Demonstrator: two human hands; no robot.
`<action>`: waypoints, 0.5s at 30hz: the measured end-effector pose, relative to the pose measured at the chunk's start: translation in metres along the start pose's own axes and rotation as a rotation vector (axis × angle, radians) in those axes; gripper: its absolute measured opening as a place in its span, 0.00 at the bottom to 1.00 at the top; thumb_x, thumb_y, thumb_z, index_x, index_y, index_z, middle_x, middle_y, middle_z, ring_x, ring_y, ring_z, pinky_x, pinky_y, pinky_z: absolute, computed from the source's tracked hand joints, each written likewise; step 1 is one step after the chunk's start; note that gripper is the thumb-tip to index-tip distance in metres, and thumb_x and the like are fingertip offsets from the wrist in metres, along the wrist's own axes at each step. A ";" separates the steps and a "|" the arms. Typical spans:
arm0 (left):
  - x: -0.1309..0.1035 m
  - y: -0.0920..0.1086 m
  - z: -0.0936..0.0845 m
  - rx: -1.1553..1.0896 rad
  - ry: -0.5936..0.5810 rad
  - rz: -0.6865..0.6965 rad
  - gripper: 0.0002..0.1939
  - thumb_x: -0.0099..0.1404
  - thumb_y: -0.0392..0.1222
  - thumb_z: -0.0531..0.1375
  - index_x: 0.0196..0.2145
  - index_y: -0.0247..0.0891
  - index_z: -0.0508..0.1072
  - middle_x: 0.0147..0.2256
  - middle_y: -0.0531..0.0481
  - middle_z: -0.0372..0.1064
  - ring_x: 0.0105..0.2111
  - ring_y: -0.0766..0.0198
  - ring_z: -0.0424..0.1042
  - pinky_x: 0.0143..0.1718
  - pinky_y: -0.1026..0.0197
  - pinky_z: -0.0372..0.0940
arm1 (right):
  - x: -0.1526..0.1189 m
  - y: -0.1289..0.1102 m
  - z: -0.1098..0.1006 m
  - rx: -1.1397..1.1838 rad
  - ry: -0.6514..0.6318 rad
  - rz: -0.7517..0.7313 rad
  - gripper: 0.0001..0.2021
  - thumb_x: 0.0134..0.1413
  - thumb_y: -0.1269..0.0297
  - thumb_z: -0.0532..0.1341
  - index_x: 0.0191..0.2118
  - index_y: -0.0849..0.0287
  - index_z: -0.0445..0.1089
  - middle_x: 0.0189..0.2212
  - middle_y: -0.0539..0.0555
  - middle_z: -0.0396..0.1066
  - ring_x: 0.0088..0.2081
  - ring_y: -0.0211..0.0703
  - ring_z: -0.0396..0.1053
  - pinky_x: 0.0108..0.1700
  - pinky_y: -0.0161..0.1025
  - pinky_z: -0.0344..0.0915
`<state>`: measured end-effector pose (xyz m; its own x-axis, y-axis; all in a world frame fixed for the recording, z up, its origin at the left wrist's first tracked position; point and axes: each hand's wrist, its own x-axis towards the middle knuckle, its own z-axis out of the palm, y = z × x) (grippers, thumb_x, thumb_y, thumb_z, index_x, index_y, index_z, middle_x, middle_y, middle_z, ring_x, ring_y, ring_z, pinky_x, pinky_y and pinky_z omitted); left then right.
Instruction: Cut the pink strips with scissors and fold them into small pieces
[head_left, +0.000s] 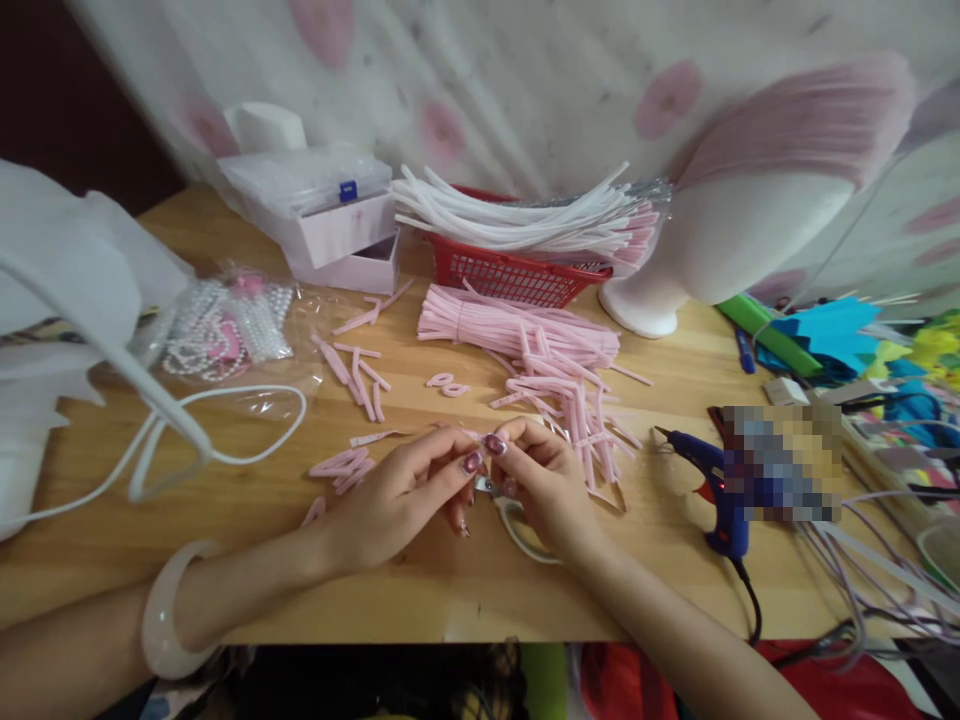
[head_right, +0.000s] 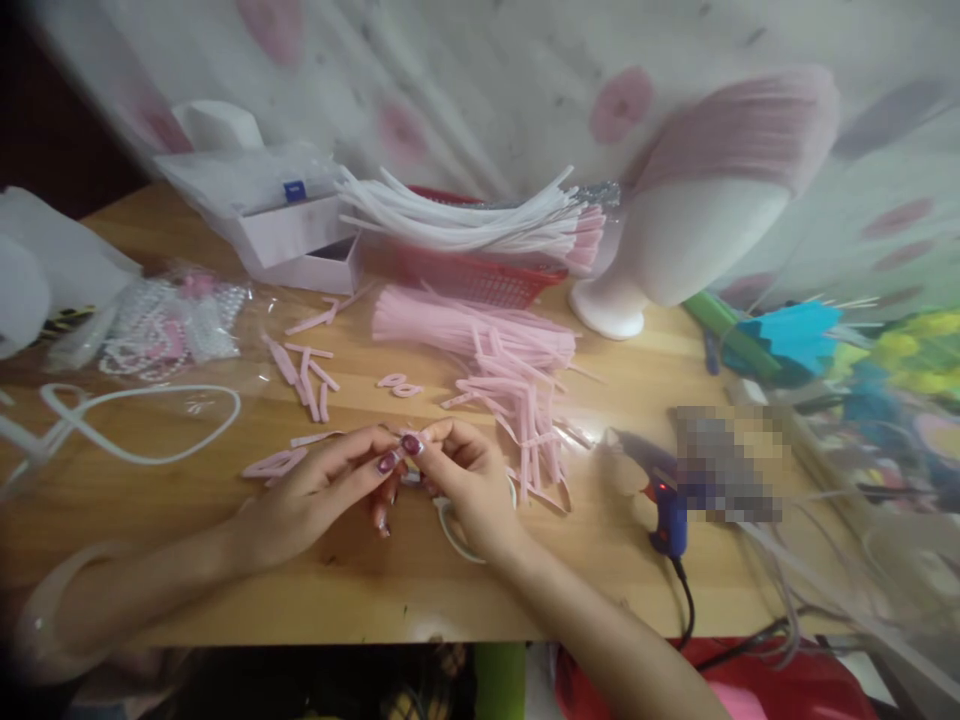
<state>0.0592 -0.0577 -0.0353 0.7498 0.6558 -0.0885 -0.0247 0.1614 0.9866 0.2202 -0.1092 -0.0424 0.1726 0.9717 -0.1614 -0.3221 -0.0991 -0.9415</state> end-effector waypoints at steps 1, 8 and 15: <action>0.001 -0.001 0.000 0.006 -0.010 0.007 0.08 0.69 0.43 0.56 0.34 0.37 0.70 0.28 0.56 0.64 0.25 0.69 0.70 0.30 0.64 0.71 | 0.001 0.001 0.000 0.028 0.000 0.016 0.18 0.43 0.53 0.74 0.25 0.59 0.68 0.15 0.43 0.63 0.18 0.30 0.54 0.22 0.30 0.51; 0.003 -0.004 -0.001 -0.100 -0.011 -0.040 0.07 0.66 0.41 0.58 0.33 0.35 0.70 0.26 0.56 0.66 0.24 0.69 0.71 0.29 0.65 0.71 | -0.001 0.006 -0.001 0.272 -0.041 0.111 0.16 0.41 0.59 0.75 0.26 0.58 0.68 0.17 0.41 0.61 0.20 0.30 0.55 0.25 0.29 0.55; 0.006 -0.005 -0.004 -0.060 0.004 -0.015 0.08 0.66 0.40 0.58 0.32 0.33 0.72 0.26 0.54 0.69 0.25 0.68 0.72 0.31 0.65 0.68 | -0.001 0.010 -0.002 0.292 -0.061 0.160 0.14 0.43 0.57 0.75 0.28 0.56 0.71 0.20 0.44 0.66 0.22 0.33 0.59 0.25 0.31 0.58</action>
<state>0.0614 -0.0517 -0.0415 0.7478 0.6558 -0.1041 -0.0528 0.2151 0.9752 0.2183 -0.1118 -0.0521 0.0449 0.9607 -0.2738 -0.5954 -0.1944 -0.7796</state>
